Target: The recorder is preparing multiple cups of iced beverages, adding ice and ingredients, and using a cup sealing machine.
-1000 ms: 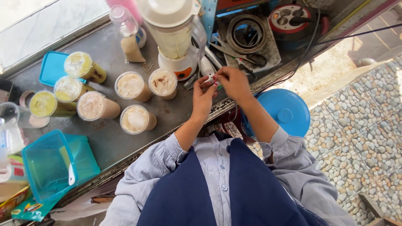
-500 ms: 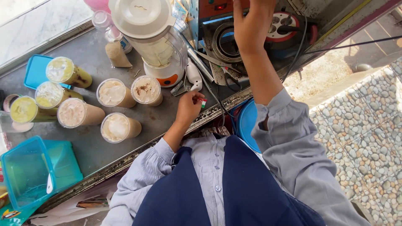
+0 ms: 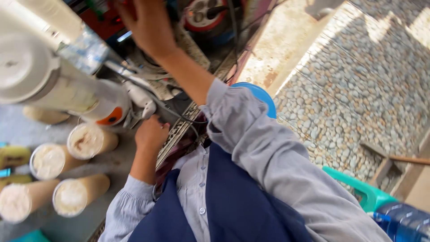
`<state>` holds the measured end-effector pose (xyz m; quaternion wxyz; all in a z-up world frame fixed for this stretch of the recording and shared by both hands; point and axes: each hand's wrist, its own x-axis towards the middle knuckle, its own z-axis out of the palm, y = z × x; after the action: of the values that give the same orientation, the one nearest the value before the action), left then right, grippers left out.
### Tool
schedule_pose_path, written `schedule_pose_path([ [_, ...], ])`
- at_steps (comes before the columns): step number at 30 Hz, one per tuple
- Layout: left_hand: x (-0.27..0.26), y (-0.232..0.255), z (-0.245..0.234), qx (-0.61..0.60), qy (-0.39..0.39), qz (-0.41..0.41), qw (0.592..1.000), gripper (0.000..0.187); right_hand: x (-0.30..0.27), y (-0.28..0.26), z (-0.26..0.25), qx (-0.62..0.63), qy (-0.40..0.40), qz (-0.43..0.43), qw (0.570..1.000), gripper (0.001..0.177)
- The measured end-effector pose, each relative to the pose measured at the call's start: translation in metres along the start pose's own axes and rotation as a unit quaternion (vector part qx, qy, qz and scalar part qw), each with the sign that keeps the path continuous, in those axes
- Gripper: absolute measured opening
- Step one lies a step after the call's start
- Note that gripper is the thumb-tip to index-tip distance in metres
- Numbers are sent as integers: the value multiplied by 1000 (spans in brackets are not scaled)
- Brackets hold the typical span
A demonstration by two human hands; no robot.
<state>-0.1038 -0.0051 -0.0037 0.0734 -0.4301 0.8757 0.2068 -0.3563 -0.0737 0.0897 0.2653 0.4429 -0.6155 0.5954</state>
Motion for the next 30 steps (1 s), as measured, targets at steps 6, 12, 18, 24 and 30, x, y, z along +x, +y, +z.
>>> schedule_pose_path([
  [6, 9, 11, -32, 92, -96, 25, 991, 48, 15, -33, -21, 49, 55, 22, 997, 41],
  [12, 4, 38, -78, 96, -64, 60, 992, 40, 2, -20, 15, 236, 55, 129, 962, 44],
  [18, 9, 66, -116, -70, 35, 110, 991, 29, 1, -19, 27, 214, -8, 180, 960, 37],
  [24, 44, 49, -107, -435, 112, 213, 868, 19, -3, -34, 4, 230, -45, 123, 964, 6],
  [30, 25, 84, -130, -633, 190, 132, 739, 40, -17, -49, -43, 271, -241, 150, 920, 12],
])
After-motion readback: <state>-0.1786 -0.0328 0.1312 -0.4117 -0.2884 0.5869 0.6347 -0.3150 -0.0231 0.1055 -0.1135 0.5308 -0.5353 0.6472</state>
